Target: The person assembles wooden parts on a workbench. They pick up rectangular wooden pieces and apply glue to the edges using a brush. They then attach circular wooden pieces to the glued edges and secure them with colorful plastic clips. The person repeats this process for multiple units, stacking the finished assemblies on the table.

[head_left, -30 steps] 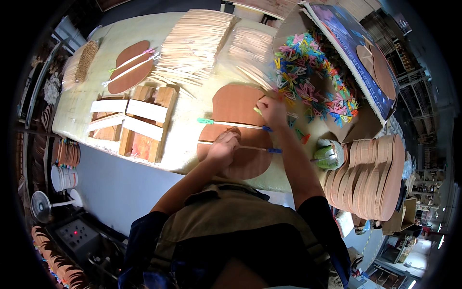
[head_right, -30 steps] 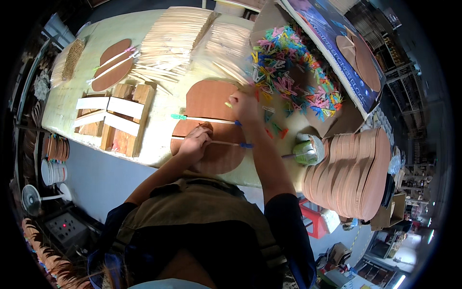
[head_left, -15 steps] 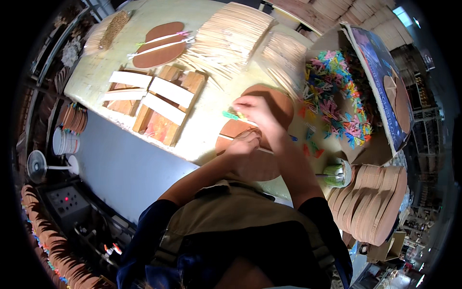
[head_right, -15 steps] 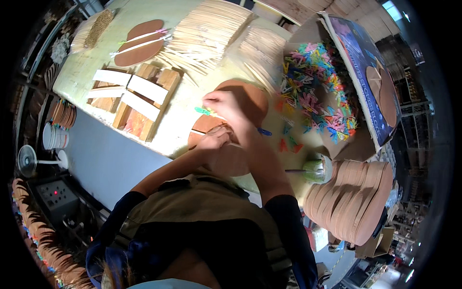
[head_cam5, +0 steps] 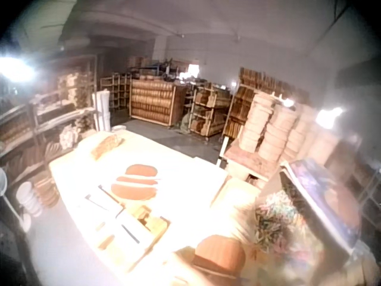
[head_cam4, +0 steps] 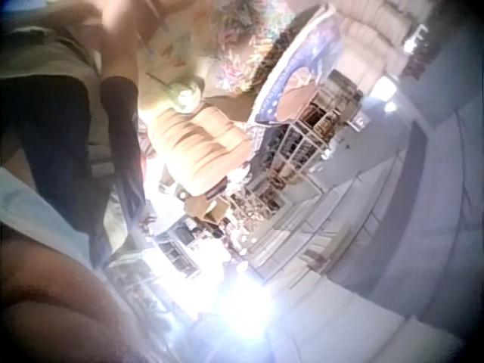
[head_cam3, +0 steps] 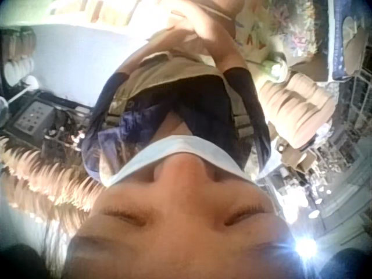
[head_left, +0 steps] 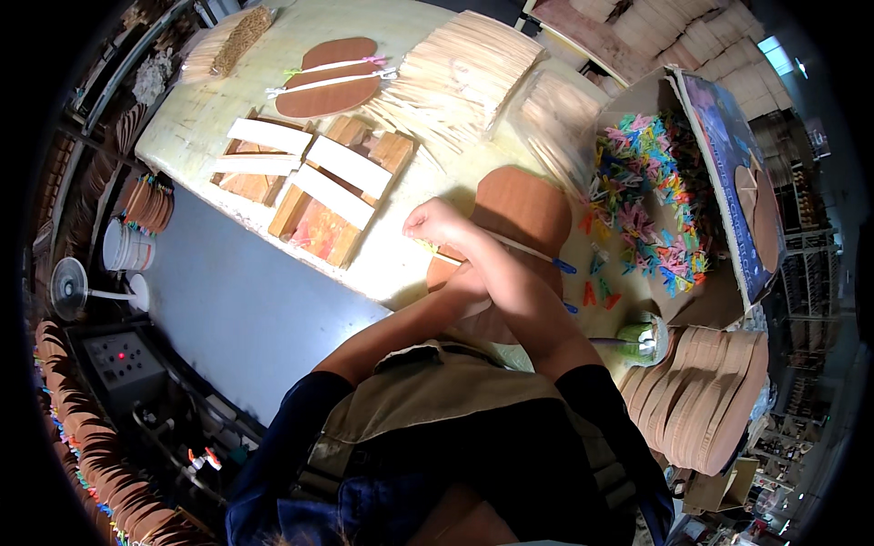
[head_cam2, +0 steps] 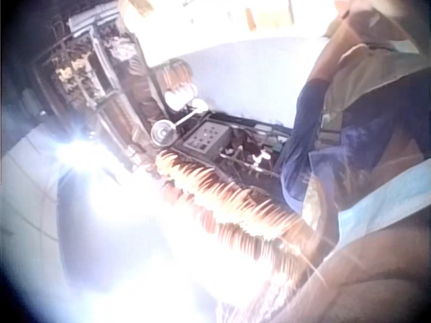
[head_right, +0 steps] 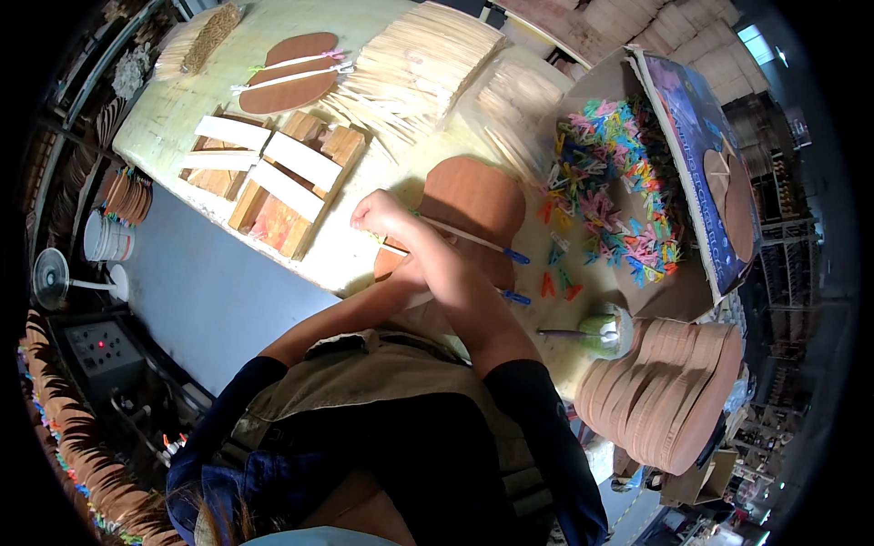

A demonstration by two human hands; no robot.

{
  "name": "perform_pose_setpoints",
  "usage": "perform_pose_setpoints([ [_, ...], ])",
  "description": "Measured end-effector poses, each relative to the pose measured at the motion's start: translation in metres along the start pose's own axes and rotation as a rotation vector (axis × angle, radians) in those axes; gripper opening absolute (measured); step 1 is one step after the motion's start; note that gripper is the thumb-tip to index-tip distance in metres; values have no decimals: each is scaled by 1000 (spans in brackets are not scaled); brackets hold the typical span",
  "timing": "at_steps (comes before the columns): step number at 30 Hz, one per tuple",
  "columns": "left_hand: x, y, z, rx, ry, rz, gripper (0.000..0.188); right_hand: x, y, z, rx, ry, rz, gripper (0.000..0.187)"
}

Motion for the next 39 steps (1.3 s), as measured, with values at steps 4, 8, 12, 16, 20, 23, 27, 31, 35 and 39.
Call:
perform_pose_setpoints([
  [4, 0, 9, 37, -88, -78, -21, 28, 4, 1, 3, 219, -79, 173, 10],
  [8, -3, 2, -23, -310, -1, 79, 30, 18, 7, 12, 294, -59, 148, 20],
  [12, 9, 9, -38, -921, -418, 116, 28, 52, 48, -3, 54, 379, -238, 26],
  [16, 76, 27, -52, -552, -132, -508, 32, 136, 121, -29, 133, 255, -760, 25],
  [20, 99, 45, -25, 87, 489, -402, 23, 206, 136, -67, -477, 156, -861, 20],
  [23, 96, 58, -42, 253, 543, -219, 21, 256, 140, -107, -359, 259, -951, 21],
  [27, 83, 106, -94, 114, 343, -437, 16, 338, 141, -150, -196, 329, -1249, 31],
  [31, 11, 221, -153, -25, -29, -852, 22, 379, 116, -174, -965, 302, -1215, 29],
  [35, -53, 374, -157, 6, -115, -1066, 30, 403, 96, -195, -990, 308, -1242, 28],
  [39, -89, 442, -147, -40, -102, -1273, 35, 437, 77, -201, -1008, 320, -1314, 24],
])
Point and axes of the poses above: each hand's wrist, its own x-axis away from the middle knuckle, its own y-axis out of the back of the hand, z = x × y, the point moved 1 cm from there along -x, towards the middle knuckle, and after that the axes turned 5 degrees about -y, right-handed, at the moved point
